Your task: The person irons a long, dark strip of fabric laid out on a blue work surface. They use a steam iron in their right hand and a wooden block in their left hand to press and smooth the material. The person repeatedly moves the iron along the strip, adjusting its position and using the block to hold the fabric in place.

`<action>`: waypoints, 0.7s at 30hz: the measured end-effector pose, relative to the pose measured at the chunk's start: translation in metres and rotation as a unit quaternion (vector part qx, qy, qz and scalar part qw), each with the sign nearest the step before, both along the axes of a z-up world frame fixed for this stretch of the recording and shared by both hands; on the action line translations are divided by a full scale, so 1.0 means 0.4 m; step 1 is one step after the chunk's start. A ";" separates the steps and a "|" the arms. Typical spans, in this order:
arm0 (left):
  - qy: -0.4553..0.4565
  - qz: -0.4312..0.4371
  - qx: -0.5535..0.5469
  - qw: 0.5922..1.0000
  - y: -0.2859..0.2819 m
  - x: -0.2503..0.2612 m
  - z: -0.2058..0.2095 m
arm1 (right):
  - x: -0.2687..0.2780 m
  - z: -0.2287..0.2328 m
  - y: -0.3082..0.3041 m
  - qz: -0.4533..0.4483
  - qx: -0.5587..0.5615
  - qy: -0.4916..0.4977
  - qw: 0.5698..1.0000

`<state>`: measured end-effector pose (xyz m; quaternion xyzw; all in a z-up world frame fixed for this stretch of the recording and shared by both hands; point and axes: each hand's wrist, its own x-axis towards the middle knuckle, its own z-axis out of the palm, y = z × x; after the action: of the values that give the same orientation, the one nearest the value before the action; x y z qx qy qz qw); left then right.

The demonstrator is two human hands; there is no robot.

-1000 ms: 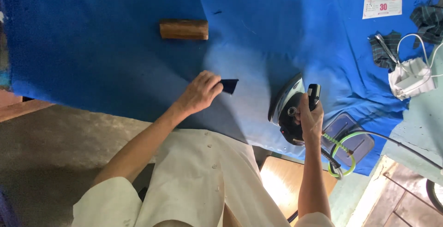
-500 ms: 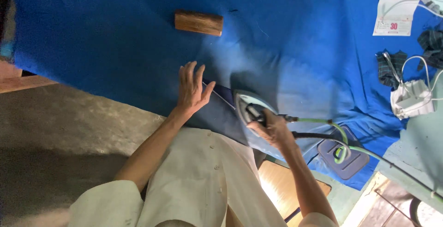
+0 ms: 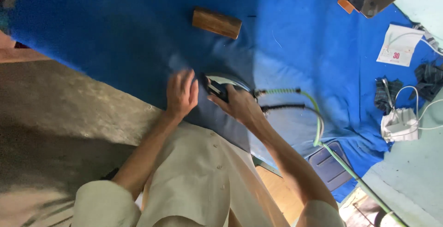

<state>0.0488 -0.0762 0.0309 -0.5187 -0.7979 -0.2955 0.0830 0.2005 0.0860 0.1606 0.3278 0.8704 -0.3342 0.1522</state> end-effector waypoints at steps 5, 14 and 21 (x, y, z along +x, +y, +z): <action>-0.061 -0.166 -0.051 0.983 -0.085 0.209 0.047 | -0.135 0.026 0.039 0.129 -0.047 0.024 0.990; -0.187 -0.280 -0.373 0.865 -0.003 0.381 0.034 | -0.170 0.005 0.043 0.140 -0.079 -0.006 0.987; -0.207 -0.296 -0.415 0.835 0.014 0.383 0.044 | -0.163 0.014 0.047 0.081 -0.089 0.008 0.993</action>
<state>0.2020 -0.0705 0.0487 -0.6428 -0.6528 -0.0477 -0.3981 0.1355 0.1047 0.1660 0.2389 0.8619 -0.3997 0.2005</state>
